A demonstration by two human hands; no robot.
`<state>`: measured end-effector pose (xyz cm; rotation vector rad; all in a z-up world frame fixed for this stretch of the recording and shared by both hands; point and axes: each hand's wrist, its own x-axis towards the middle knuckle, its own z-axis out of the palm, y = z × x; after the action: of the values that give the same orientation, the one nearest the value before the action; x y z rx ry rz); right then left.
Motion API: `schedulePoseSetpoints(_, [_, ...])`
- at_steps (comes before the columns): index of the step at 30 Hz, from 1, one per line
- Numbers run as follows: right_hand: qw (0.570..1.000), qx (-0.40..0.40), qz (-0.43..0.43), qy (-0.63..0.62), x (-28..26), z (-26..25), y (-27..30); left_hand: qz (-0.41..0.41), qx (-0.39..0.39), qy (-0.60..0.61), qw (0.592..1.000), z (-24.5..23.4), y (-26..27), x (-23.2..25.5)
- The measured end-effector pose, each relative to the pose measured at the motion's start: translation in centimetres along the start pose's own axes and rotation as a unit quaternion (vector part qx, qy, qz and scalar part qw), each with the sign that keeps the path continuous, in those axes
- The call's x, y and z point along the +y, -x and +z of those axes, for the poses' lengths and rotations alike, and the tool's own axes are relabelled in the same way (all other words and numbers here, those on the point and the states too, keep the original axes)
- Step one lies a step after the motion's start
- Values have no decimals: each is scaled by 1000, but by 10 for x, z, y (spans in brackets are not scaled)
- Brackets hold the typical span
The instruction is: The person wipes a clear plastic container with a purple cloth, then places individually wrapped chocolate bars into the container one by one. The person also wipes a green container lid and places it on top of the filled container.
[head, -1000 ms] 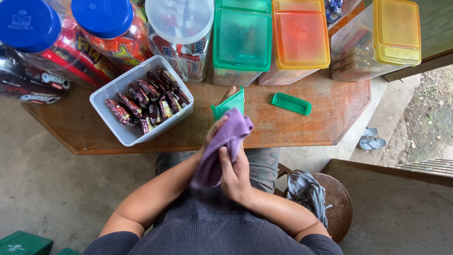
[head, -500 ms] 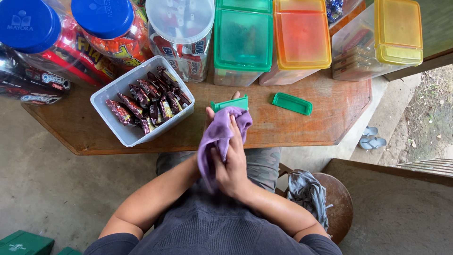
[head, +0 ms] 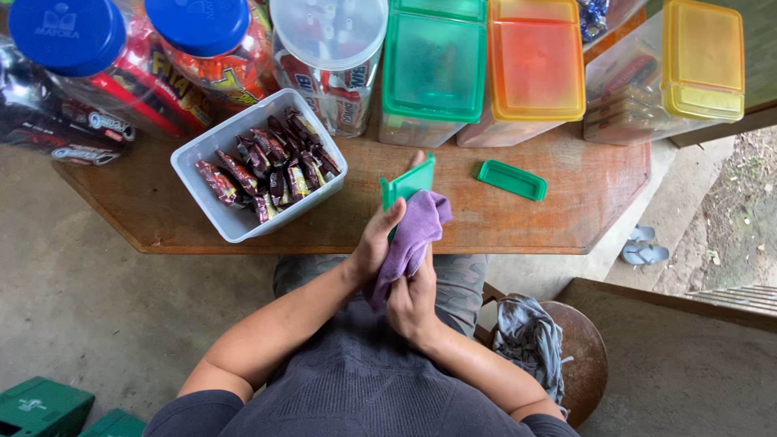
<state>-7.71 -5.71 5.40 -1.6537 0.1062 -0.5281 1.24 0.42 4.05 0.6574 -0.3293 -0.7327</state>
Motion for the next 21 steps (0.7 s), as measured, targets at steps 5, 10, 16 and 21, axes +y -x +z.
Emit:
schedulePoseSetpoints(5, [992,58,12,111,36,-33,-48,-105,-34,56,992,-1,16,-5])
schedulePoseSetpoints(10, [988,128,80,-42,68,-77,-79,-68,-42,55,995,15,33,26])
schedulePoseSetpoints(16, [953,-6,191,-235,72,-104,-41,43,29,-84,995,3,39,56])
schedulePoseSetpoints(21, [961,-12,162,-225,55,-106,-31,21,99,-175,979,12,29,57])
